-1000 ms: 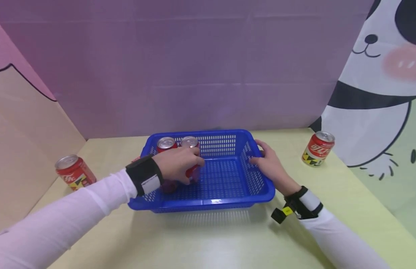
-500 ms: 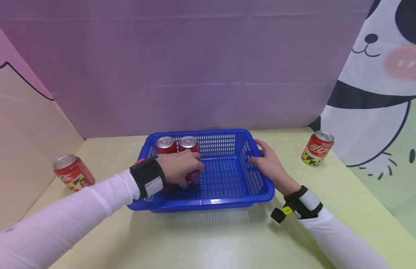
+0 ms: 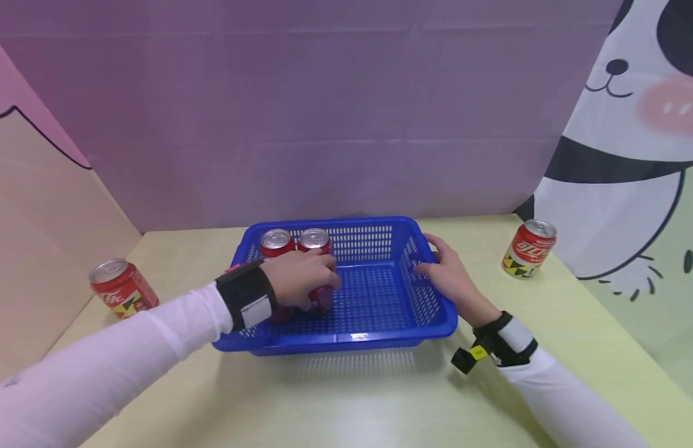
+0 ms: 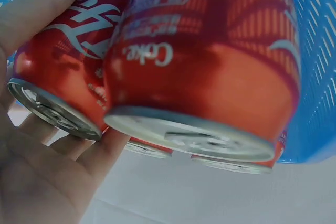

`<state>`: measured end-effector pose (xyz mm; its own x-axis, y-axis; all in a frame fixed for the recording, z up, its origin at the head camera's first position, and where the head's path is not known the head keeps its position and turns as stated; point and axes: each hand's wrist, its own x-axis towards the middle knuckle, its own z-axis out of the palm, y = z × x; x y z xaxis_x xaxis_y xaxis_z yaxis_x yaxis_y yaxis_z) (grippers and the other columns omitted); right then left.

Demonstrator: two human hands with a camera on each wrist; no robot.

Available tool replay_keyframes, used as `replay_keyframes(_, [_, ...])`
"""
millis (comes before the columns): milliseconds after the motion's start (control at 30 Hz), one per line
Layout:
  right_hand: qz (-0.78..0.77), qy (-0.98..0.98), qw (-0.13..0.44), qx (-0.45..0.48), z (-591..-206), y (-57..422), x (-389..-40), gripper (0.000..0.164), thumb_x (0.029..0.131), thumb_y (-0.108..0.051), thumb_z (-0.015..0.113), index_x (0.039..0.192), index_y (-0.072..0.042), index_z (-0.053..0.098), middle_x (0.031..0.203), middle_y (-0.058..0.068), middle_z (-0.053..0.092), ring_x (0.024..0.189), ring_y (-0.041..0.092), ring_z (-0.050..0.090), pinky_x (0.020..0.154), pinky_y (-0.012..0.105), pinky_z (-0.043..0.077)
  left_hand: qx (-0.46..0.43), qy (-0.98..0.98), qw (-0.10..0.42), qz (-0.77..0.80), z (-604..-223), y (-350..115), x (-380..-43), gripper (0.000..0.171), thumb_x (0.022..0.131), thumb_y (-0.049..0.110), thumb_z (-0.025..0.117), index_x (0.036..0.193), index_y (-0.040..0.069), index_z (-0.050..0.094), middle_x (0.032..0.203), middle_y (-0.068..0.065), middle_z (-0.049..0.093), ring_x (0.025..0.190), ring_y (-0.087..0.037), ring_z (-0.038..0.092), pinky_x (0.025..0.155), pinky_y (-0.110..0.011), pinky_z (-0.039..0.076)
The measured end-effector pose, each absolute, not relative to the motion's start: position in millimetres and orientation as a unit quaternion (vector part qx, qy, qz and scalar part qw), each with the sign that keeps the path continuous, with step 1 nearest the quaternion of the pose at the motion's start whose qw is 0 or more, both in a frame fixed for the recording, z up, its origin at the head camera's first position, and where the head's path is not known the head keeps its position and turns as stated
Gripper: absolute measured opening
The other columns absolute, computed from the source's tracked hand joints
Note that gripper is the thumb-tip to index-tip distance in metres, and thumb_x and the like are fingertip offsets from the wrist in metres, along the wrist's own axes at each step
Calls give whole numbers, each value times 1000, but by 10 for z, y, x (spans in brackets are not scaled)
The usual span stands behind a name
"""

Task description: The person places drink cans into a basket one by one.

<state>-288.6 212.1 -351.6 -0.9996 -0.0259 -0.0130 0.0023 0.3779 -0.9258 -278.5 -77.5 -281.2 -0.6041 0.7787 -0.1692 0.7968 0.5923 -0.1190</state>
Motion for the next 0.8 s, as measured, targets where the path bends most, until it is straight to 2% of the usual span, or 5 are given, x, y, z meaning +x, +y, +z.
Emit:
replay_keyframes(133, [-558,830,12,-11,-3507,2118,-2880,72,95,-8,54,157,-11,18,144,28,40,125,43,46,98,60,40,455,888,21,-66,-2768,-819,-2762,35,81,16,81,114,24,74,117,-2,61,110,-19,53,92,-37,49])
replay_keyframes(267, [-560,829,11,-10,-3511,2121,-2866,72,94,-7,54,157,-10,18,144,28,40,125,44,46,98,60,40,453,891,-35,-10,-2718,-927,-2708,28,89,19,74,116,17,72,117,-3,62,112,-19,53,94,-37,48])
replay_keyframes(467, [-561,828,13,-16,-3532,2081,-2879,72,94,-7,55,157,-10,20,142,28,43,122,43,48,96,59,43,378,916,-105,78,-2532,-1407,-2492,35,91,26,71,120,6,69,121,-12,61,112,-29,55,93,-47,49])
replay_keyframes(600, [-561,828,2,-20,-3531,2085,-2898,73,92,-6,56,156,-9,20,140,29,44,119,43,51,94,57,45,287,942,-125,125,-2414,-1837,-2452,49,97,35,60,134,2,57,132,-20,54,122,-39,48,97,-58,42])
replay_keyframes(800, [-556,831,8,-16,-3526,2114,-2884,73,93,-7,55,157,-9,19,142,29,42,121,43,49,94,58,45,175,919,-177,305,-2802,-2271,-2596,60,106,40,37,148,-2,36,143,-27,42,122,-45,47,93,-62,42])
